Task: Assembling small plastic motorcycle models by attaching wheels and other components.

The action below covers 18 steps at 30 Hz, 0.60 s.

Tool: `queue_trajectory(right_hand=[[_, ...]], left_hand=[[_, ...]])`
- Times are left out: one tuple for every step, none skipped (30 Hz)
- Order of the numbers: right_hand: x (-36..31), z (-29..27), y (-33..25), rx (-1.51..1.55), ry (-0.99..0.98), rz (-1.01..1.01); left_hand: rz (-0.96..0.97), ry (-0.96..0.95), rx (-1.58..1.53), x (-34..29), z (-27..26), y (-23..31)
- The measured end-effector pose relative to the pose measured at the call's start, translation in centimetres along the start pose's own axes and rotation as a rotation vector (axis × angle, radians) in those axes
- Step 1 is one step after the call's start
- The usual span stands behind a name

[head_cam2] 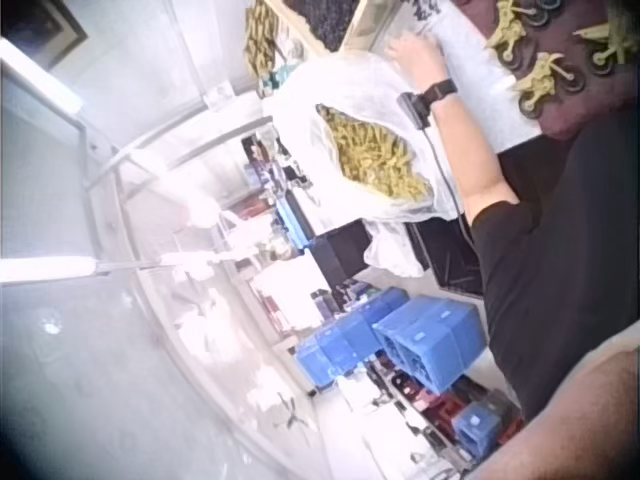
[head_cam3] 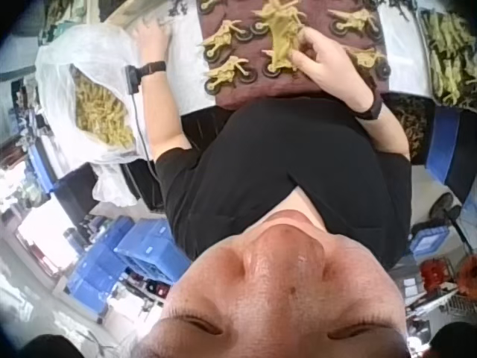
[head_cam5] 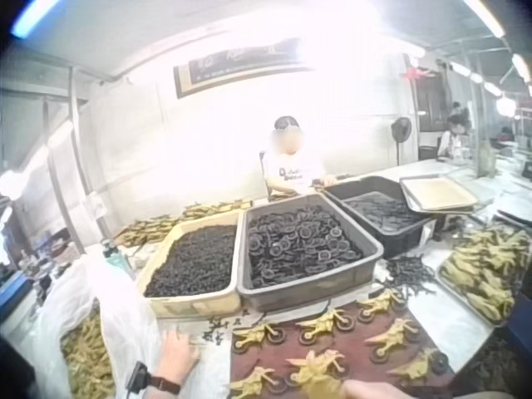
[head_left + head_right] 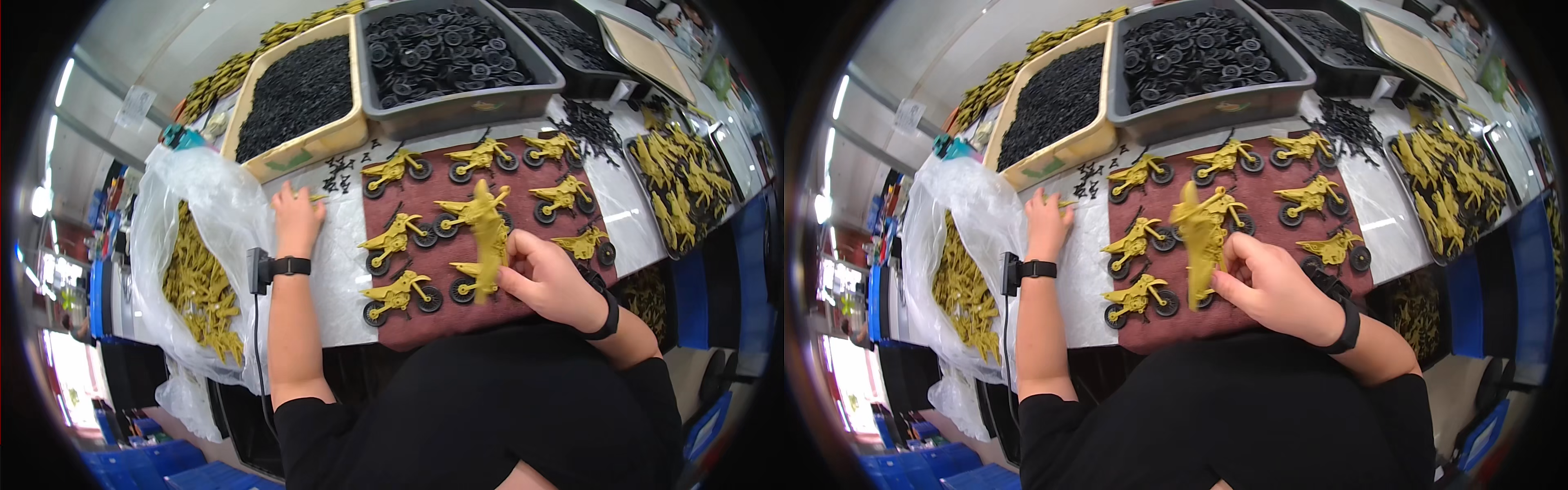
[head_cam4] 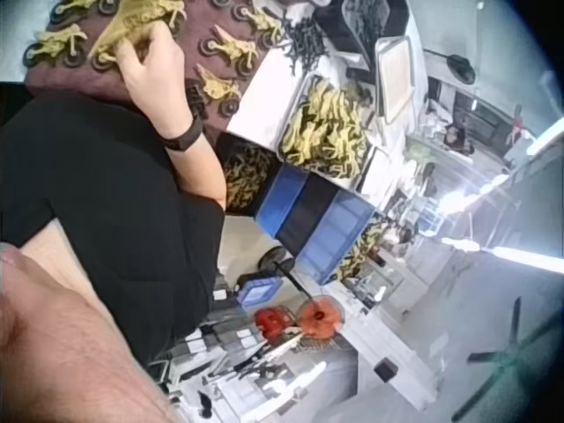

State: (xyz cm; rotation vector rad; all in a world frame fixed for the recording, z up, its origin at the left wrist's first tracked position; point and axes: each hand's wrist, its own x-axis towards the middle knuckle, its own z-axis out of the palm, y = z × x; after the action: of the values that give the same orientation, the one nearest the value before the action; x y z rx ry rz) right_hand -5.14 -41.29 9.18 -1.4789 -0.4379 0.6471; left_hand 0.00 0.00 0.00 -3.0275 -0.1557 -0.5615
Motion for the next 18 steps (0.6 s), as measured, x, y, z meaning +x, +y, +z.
queue_trajectory(right_hand=[[-0.1, 0.0, -0.2, -0.142, 0.075, -0.063], [-0.2, 0.1, -0.3, -0.284, 0.148, -0.123], [0.1, 0.1, -0.1, -0.280, 0.165, -0.128], [-0.1, -0.2, -0.1, -0.301, 0.184, -0.148], [-0.3, -0.4, -0.1, -0.322, 0.199, -0.168], [-0.5, -0.9, 0.1, -0.286, 0.202, -0.128], [-0.7, -1.0, 0.2, -0.283, 0.215, -0.127], [-0.9, -1.0, 0.2, -0.247, 0.224, -0.082], [-0.8, -1.0, 0.2, -0.209, 0.235, -0.042], [-0.4, -1.2, 0.4, -0.202, 0.258, -0.040], [-0.2, -1.2, 0.6, -0.212, 0.266, -0.033], [-0.2, -1.3, 0.8, -0.224, 0.273, -0.022], [-0.1, -1.3, 1.2, -0.219, 0.293, -0.009], [-0.1, -1.4, 1.6, -0.293, 0.306, -0.120], [-0.1, -1.4, 1.8, -0.369, 0.304, -0.233], [-0.4, -1.5, 1.3, -0.400, 0.223, -0.197], [-1.0, -1.8, 1.5, -0.401, 0.236, -0.186], [-1.2, -2.1, 2.0, -0.475, 0.204, -0.234]], left_hand=[[-0.059, -0.018, 0.025, 0.3, 0.5, -0.9], [-0.119, -0.035, 0.053, 0.5, 0.9, -1.8], [-0.102, -0.030, 0.052, 0.9, 1.5, -2.8], [-0.095, -0.011, 0.041, 0.9, 1.6, -3.0], [-0.092, 0.009, 0.032, 0.6, 1.8, -2.9], [-0.129, -0.042, 0.093, 0.7, 0.1, -1.0], [-0.116, -0.042, 0.091, 0.8, -0.4, -0.2], [-0.141, 0.066, 0.073, 0.7, -0.7, 0.4], [-0.162, 0.178, 0.055, 1.0, -1.2, 1.2], [-0.114, 0.209, -0.158, 1.4, -3.3, 4.3], [-0.089, 0.144, -0.454, 1.3, -5.8, 7.9], [-0.068, 0.069, -0.751, 0.7, -8.1, 11.7], [-0.131, -0.075, -1.055, -0.5, -9.9, 15.3], [-0.028, -0.314, -1.267, -1.5, -11.9, 18.2], [-0.098, -0.473, -1.435, -3.0, -13.8, 21.0], [-0.069, -0.518, -1.571, -4.3, -14.4, 23.0], [-0.024, -0.535, -1.442, -5.1, -14.1, 23.7], [0.040, -0.481, -1.361, -5.1, -13.5, 24.3]])
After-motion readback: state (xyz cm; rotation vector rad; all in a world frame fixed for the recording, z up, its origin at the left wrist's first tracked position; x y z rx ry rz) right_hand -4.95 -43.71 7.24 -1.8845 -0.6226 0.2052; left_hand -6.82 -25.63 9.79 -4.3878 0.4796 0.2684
